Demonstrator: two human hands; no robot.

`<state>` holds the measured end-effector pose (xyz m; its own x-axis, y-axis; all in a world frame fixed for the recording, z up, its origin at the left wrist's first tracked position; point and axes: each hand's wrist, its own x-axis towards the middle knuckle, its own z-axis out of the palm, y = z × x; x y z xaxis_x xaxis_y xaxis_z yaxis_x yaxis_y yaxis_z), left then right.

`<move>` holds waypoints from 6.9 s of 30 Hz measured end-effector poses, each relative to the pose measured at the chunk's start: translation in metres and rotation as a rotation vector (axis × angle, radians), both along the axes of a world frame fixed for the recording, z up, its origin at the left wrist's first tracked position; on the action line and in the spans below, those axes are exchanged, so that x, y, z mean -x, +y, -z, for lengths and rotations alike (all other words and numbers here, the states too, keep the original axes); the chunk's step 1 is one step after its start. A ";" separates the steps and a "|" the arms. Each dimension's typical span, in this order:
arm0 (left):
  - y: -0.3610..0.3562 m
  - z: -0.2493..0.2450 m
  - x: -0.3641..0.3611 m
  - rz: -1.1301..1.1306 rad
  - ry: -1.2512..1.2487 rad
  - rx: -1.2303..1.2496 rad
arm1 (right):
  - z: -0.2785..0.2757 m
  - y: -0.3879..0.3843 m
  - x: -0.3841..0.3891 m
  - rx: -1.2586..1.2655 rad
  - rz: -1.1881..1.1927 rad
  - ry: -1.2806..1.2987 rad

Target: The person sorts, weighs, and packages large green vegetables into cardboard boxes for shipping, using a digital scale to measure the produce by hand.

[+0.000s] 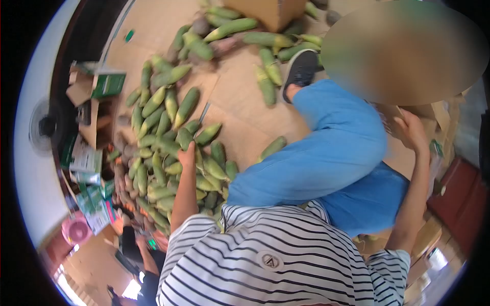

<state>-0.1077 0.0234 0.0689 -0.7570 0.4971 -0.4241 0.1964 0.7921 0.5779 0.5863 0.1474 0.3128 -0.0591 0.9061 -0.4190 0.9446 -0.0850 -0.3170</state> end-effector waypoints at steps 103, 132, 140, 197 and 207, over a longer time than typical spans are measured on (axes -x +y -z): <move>0.074 -0.100 -0.188 1.209 -0.131 0.122 | 0.022 0.001 -0.005 0.018 -0.009 -0.171; -0.111 0.040 -0.043 0.128 0.064 0.758 | 0.006 0.003 0.000 0.061 0.053 0.124; -0.084 0.042 -0.039 -0.295 -0.468 0.558 | -0.008 0.003 0.012 0.056 0.036 0.023; -0.078 0.071 -0.045 0.582 -0.136 0.657 | 0.005 -0.001 0.004 0.014 -0.019 -0.065; -0.055 0.034 -0.060 0.719 -0.107 0.711 | 0.008 0.000 -0.001 0.008 -0.023 -0.034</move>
<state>-0.0475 -0.0321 0.0354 -0.3186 0.4256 -0.8470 0.7365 0.6736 0.0614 0.5870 0.1471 0.3050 -0.0659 0.9013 -0.4282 0.9566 -0.0651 -0.2842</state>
